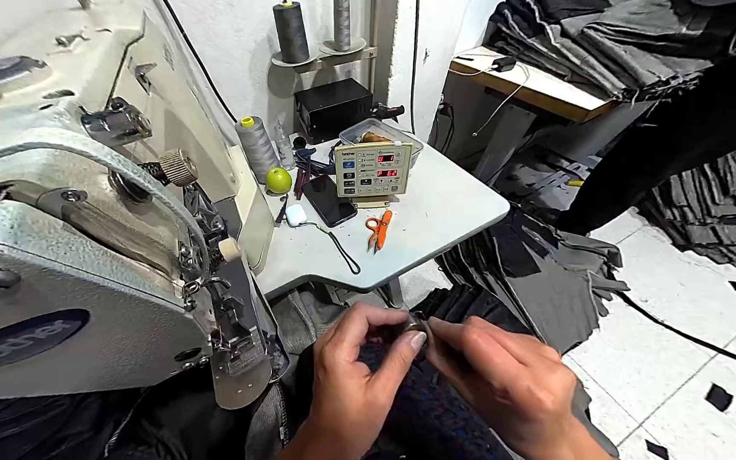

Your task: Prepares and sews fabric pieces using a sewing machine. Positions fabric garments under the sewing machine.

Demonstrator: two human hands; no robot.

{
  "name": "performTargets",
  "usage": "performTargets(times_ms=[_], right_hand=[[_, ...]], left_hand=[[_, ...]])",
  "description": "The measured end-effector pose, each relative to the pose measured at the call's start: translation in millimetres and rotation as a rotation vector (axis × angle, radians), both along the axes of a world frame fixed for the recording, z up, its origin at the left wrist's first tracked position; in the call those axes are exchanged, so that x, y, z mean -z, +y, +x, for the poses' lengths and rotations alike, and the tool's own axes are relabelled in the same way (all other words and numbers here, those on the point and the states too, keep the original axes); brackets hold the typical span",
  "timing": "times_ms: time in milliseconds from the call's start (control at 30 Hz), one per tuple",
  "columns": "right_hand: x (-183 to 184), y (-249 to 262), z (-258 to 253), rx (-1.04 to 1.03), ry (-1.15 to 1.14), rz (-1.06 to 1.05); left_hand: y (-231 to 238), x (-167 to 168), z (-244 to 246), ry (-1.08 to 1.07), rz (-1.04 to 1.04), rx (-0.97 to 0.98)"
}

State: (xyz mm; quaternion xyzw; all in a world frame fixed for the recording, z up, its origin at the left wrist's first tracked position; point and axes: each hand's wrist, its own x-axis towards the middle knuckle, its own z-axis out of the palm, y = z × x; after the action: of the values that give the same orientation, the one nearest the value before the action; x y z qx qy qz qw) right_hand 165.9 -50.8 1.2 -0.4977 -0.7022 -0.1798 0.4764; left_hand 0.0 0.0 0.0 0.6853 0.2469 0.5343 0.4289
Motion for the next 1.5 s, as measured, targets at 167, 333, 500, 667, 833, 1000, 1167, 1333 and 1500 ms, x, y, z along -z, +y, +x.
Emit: performTargets(times_ms=[167,333,500,667,833,1000,1167,1333,1500], right_hand=[[0,2,0,-0.011,-0.001,0.005],[-4,7,0,-0.019,0.014,0.030],[-8,12,-2,-0.016,0.010,0.061],[-7,12,-4,-0.020,0.007,0.060],[-7,11,-6,-0.025,0.001,0.066],[-6,11,-8,-0.028,-0.010,0.068],[-7,11,-9,-0.029,-0.011,0.074],[-8,10,-9,-0.036,-0.013,0.071],[-6,12,-8,-0.036,-0.017,0.072]], left_hand=[[2,-3,0,0.002,-0.014,-0.004],[4,-7,1,-0.040,-0.089,0.011],[7,-12,1,-0.063,-0.101,-0.005],[5,-12,-1,-0.069,-0.065,-0.014],[3,-12,-4,-0.072,-0.083,-0.016],[2,-13,-6,-0.068,-0.071,-0.027],[2,-12,-7,-0.071,-0.076,-0.016],[2,-12,-8,-0.077,-0.081,-0.018],[1,-13,-8,-0.079,-0.086,-0.007]])
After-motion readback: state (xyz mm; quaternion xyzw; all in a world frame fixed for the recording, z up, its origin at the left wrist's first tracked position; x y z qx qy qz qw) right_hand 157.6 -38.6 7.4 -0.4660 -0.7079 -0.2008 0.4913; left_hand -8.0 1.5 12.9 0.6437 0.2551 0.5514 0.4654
